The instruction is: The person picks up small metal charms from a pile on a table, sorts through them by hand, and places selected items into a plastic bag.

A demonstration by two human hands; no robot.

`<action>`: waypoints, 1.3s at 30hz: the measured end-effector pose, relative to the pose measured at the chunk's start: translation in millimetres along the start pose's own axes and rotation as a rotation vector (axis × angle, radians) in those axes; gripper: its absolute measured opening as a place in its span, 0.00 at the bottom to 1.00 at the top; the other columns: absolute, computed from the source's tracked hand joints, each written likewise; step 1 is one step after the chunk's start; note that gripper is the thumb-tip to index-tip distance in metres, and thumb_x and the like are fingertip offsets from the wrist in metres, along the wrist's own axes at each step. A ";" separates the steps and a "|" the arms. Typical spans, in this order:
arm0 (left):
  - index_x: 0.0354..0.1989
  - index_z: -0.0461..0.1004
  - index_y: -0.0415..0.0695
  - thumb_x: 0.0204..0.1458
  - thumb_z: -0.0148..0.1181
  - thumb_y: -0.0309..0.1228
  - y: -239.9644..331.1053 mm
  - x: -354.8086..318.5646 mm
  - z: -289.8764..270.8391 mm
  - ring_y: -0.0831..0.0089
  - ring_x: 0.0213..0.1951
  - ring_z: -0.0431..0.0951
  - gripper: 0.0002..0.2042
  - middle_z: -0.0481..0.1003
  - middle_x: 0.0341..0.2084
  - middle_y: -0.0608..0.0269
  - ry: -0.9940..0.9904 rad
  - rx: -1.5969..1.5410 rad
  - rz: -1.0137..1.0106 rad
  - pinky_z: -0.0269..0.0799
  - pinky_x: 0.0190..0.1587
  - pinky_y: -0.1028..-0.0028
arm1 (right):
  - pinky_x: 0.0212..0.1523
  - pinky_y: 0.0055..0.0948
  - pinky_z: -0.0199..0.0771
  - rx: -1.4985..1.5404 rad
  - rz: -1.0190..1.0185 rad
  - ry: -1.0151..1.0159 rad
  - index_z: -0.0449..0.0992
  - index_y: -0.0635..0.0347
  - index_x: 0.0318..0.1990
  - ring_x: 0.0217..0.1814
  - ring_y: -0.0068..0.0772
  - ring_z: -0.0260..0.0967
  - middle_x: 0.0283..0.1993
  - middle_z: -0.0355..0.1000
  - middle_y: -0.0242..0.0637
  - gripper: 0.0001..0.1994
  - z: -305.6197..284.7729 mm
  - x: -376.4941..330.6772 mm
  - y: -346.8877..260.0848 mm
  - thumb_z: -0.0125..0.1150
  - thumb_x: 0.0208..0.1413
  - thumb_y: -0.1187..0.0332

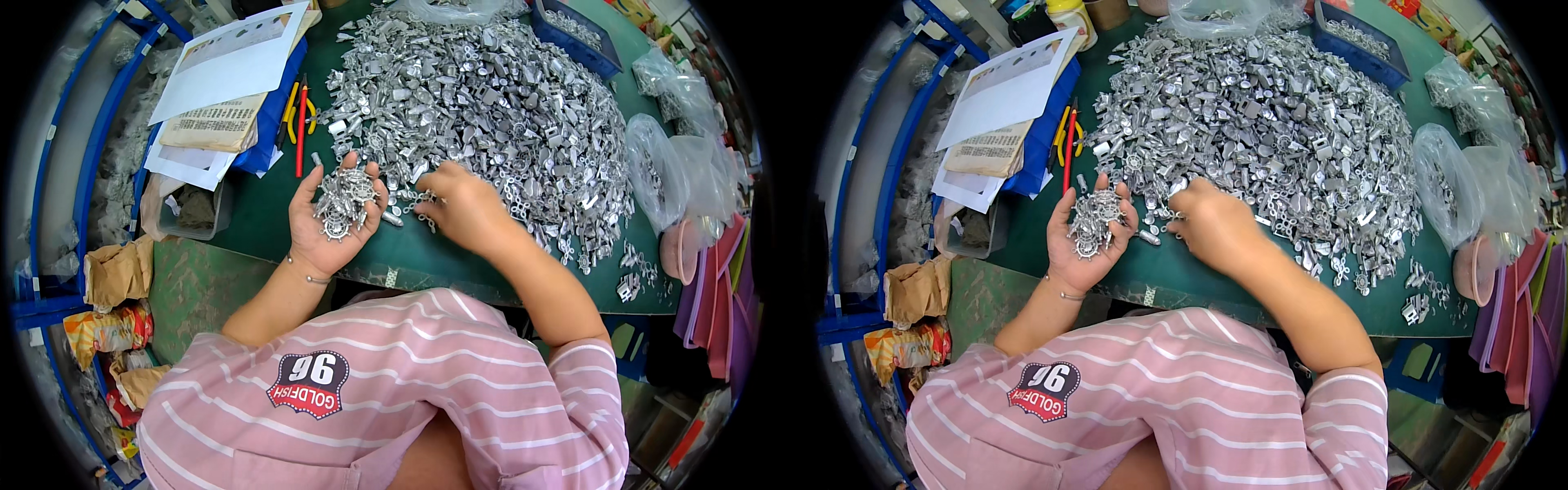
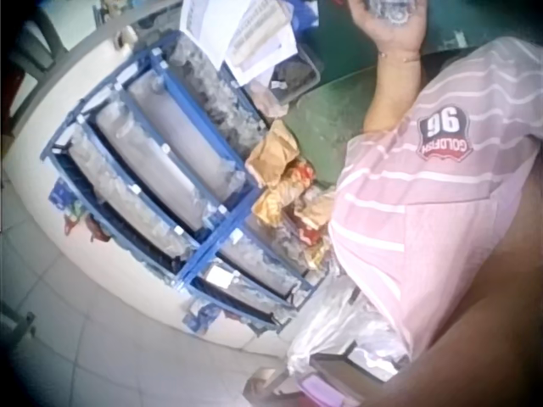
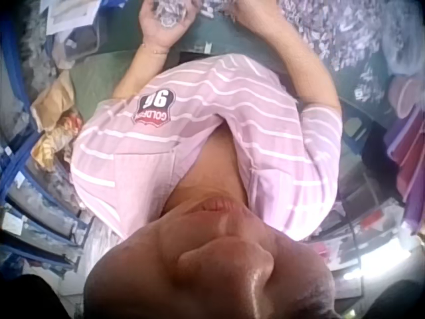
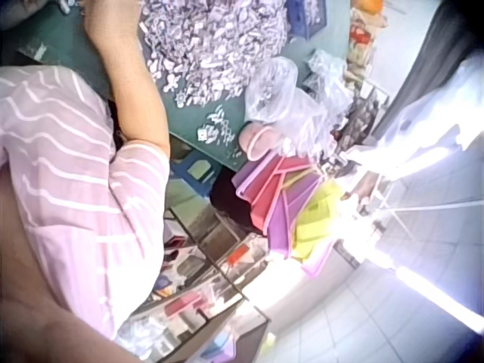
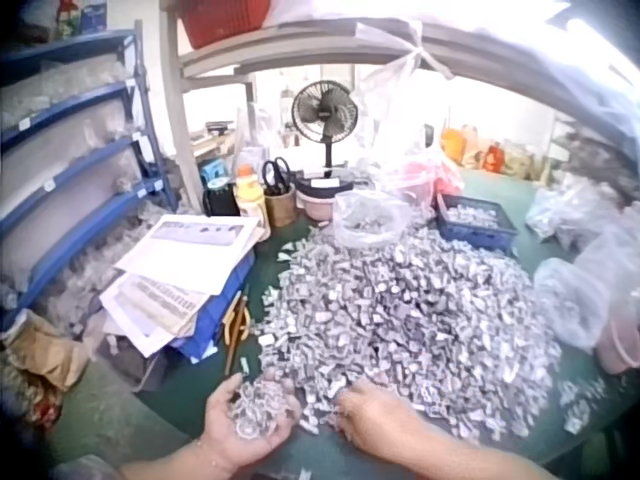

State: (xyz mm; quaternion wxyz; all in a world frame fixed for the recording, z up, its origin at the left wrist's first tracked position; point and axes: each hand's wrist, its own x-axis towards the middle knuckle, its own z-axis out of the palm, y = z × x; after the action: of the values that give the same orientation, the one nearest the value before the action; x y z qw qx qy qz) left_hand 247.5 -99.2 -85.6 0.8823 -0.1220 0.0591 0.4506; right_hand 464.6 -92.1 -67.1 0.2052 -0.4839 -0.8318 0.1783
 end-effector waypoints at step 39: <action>0.51 0.70 0.49 0.53 0.53 0.41 -2.0 2.3 -2.0 0.60 0.48 0.65 0.18 0.66 0.49 0.55 0.032 0.029 0.011 0.70 0.42 0.66 | 0.12 0.16 0.56 1.341 0.320 0.078 0.65 0.55 0.23 0.22 0.21 0.68 0.26 0.68 0.32 0.09 -20.4 8.3 54.7 0.61 0.45 0.74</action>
State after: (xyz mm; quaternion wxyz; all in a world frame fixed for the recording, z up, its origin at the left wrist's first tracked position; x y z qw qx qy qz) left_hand 250.4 -99.0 -87.6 0.8805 -0.1160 0.0804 0.4525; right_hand 511.4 -57.2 -75.4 0.4612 -0.3753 -0.4522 0.6649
